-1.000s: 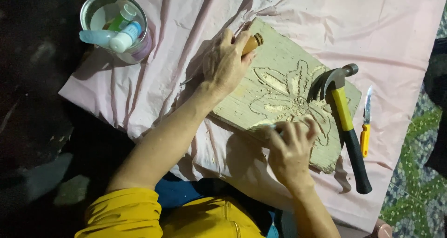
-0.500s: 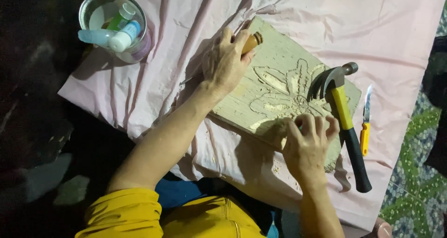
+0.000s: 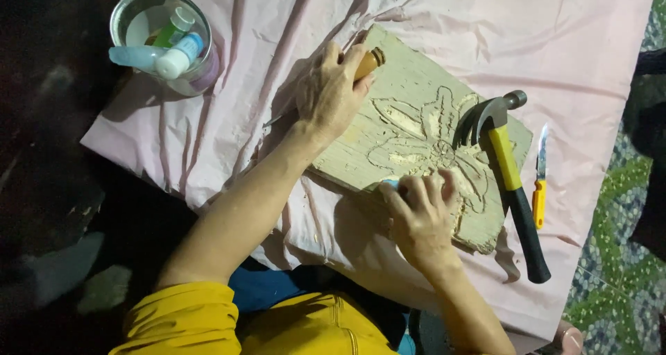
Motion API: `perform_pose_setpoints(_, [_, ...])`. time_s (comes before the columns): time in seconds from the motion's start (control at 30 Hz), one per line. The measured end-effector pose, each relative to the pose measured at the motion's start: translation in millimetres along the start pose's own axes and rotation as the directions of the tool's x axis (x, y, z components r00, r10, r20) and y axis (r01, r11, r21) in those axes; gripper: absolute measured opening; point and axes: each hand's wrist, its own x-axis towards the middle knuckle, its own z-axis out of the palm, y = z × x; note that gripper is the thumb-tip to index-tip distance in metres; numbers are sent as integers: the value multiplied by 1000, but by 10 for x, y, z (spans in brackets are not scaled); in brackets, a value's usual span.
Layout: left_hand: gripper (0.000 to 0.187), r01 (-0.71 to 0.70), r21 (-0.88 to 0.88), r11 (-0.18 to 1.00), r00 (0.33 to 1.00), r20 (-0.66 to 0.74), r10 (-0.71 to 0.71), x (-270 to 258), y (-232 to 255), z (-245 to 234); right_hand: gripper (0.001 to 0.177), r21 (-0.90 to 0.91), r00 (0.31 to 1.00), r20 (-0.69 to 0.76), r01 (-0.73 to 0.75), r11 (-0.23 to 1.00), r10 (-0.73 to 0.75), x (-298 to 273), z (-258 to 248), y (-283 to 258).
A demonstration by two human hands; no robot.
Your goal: Carving a floral design into a wooden block using a hammer and chisel on a covered work surface.
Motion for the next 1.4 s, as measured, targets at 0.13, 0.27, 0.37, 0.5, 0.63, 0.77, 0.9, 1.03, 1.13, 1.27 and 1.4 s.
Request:
perform_pose_setpoints(0.13, [49, -7, -99, 995, 999, -43, 3, -21, -9, 47, 33, -97, 995, 0, -97, 991, 98, -76, 112, 126])
perform_pose_setpoints(0.27, [49, 13, -45, 999, 1000, -1, -13, -19, 17, 26, 32, -95, 998, 10, -55, 994, 56, -182, 215, 27])
perform_pose_setpoints(0.37, [49, 10, -64, 998, 1000, -28, -12, -7, -8, 44, 39, -84, 999, -26, -44, 995, 42, -71, 165, 23])
perform_pose_setpoints(0.5, [50, 11, -5, 1000, 1000, -3, -11, -5, 12, -3, 40, -26, 999, -10, -44, 999, 44, 9, 61, -58])
perform_pose_setpoints(0.63, [50, 7, 6, 1000, 1000, -10, -7, 5, -21, 66, 13, 77, 1000, 2, -31, 997, 31, 35, 26, -92])
perform_pose_setpoints(0.77, [50, 9, -29, 1000, 999, -33, -10, 4, -35, 108, 42, -7, 998, -19, -59, 998, 59, -3, 91, -94])
perform_pose_setpoints(0.9, [47, -16, -30, 999, 999, -38, 15, 2, -7, 43, 22, 105, 998, 63, 6, 994, -13, 93, -142, -226])
perform_pose_setpoints(1.03, [44, 11, 11, 1000, 1000, -28, -11, 9, -9, 25, 48, 13, 997, -33, -70, 997, 70, 46, -95, 58])
perform_pose_setpoints(1.13, [48, -2, 30, 1000, 1000, -10, 2, -1, -5, 2, 30, -59, 992, -84, -104, 993, 99, 29, -80, 32])
perform_pose_setpoints(1.27, [50, -4, -14, 1000, 1000, -16, 4, 4, -11, 50, 34, -74, 987, 127, -87, 993, 96, -104, -49, 109])
perform_pose_setpoints(1.4, [47, -2, -10, 1000, 1000, -15, 2, -1, -9, 41, 58, -106, 984, 113, -127, 986, 138, -133, -130, 150])
